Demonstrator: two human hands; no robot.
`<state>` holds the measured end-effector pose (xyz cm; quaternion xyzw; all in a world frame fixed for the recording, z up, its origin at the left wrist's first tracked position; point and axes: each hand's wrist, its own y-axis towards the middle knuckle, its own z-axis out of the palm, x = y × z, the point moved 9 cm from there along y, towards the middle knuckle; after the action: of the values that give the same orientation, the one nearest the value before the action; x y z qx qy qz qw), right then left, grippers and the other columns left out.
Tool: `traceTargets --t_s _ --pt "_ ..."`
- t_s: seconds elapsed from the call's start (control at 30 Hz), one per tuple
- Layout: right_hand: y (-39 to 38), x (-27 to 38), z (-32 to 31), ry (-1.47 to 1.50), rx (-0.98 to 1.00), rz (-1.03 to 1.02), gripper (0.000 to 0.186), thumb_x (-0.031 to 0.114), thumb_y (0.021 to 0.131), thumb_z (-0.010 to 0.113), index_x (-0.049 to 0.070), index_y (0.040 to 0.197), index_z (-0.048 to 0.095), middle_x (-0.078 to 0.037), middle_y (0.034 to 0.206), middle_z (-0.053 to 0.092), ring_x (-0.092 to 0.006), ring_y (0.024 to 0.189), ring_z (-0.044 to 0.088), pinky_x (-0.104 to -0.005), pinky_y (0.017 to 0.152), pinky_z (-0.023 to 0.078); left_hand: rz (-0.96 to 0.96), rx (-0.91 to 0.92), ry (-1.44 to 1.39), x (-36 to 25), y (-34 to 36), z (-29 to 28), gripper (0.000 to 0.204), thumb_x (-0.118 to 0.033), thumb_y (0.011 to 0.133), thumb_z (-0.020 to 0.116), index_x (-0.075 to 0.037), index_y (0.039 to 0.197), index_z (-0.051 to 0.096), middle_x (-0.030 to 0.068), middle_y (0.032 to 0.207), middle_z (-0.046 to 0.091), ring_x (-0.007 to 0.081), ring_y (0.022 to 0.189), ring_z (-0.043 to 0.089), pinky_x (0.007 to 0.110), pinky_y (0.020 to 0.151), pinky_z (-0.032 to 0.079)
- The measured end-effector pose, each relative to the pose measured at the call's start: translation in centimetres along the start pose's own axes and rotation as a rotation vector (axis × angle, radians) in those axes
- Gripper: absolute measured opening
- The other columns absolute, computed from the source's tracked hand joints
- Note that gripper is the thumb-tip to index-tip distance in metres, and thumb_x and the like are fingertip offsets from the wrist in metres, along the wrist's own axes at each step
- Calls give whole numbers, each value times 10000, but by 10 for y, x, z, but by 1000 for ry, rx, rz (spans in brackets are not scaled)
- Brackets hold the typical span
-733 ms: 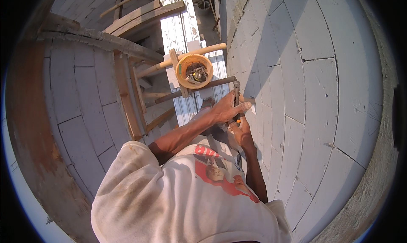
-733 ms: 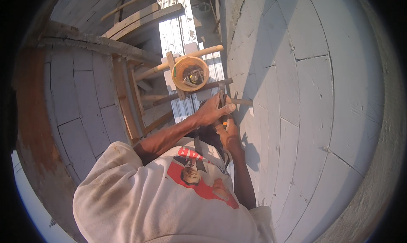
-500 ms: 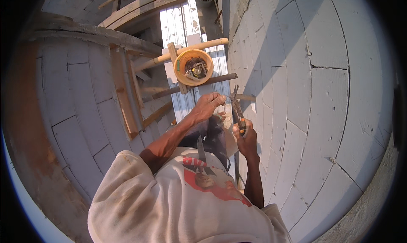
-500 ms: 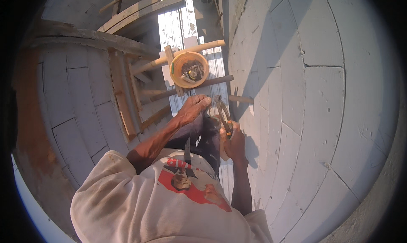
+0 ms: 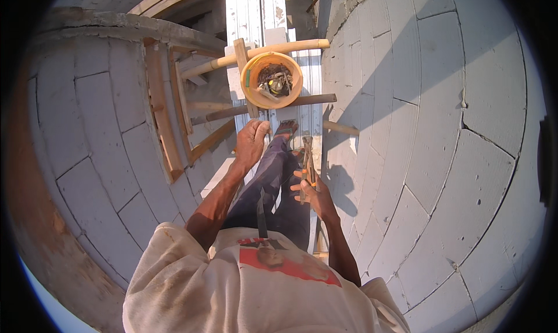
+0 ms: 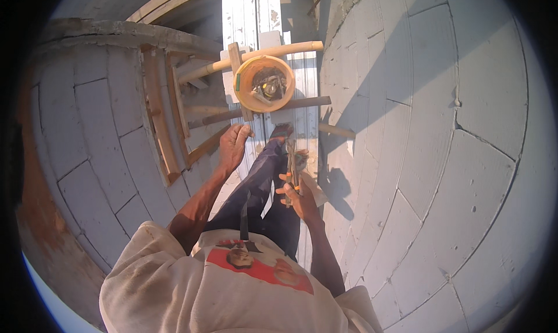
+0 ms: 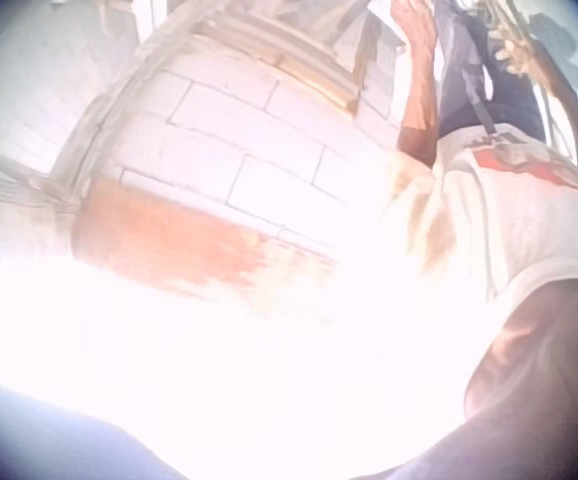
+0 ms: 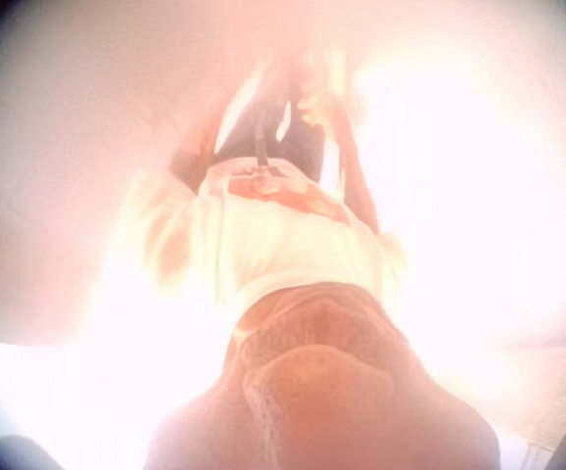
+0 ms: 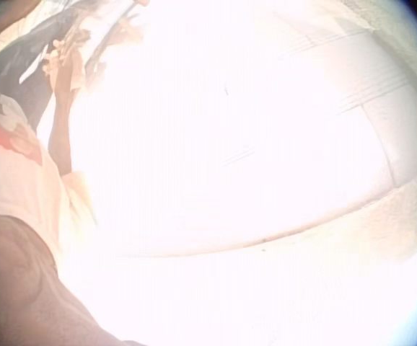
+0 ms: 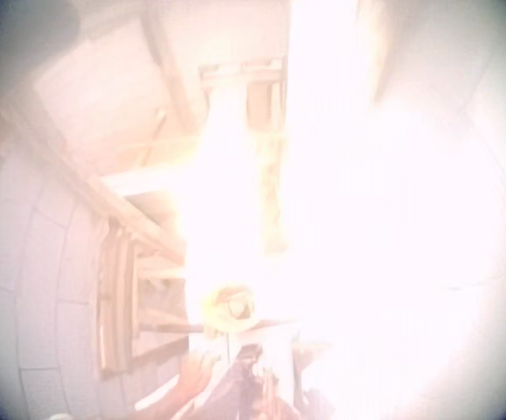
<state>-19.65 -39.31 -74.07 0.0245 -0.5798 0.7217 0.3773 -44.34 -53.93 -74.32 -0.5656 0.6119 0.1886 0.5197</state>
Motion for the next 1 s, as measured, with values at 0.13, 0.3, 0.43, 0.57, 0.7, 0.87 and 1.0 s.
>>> traceTargets --t_s 0.13,0.3,0.43,0.57,0.7,0.87,1.0 --pt "21 -57 -10 117 -31 124 589 304 1136 598 65 1633 393 -210 1501 605 -322 1130 736 -496 902 655 -272 -192 -36 112 70 -35 507 -428 1059 706 55 1208 730 166 1153 749 255 1032 683 378 943 529" --pt "4 -115 -51 86 -165 259 503 310 1119 621 67 1538 484 -178 1330 680 -258 976 753 -417 760 659 -405 -208 -20 231 153 -24 887 -504 993 763 136 1546 492 335 1449 652 376 1329 660 420 1108 516" --pt "-19 -131 -96 -48 -287 295 493 318 1102 643 43 1498 543 -148 1140 736 -190 827 745 -346 620 619 -473 -200 73 301 200 1 724 -494 1029 737 113 1398 597 197 1157 708 253 891 704 387 729 558" --pt "-31 -91 -150 -458 -549 291 510 342 1078 668 13 1463 607 -129 965 708 -176 779 695 -363 686 578 -660 209 -376 245 198 67 374 -368 1090 666 1 1149 649 4 793 558 97 523 418 306 438 293" --pt "-56 86 -173 -828 -817 -217 408 232 1043 727 -5 1369 660 -99 913 655 -200 781 608 -386 754 528 -716 233 -286 219 154 86 279 -351 1059 724 -96 1038 612 -42 695 498 69 499 388 267 426 268" --pt "-152 265 -174 -1537 -1208 -681 376 100 922 835 63 1264 684 -61 1016 666 -266 965 650 -457 890 467 -655 213 -256 133 77 43 262 -296 1017 778 -81 1037 629 -62 644 461 70 481 364 289 435 305" --pt "-204 325 -180 -1958 -1439 -560 455 146 859 877 125 1277 701 -28 1117 674 -219 1097 611 -432 1002 354 -647 227 -294 67 43 -20 309 -348 1009 815 -87 1076 662 -101 632 441 28 494 357 253 446 285"
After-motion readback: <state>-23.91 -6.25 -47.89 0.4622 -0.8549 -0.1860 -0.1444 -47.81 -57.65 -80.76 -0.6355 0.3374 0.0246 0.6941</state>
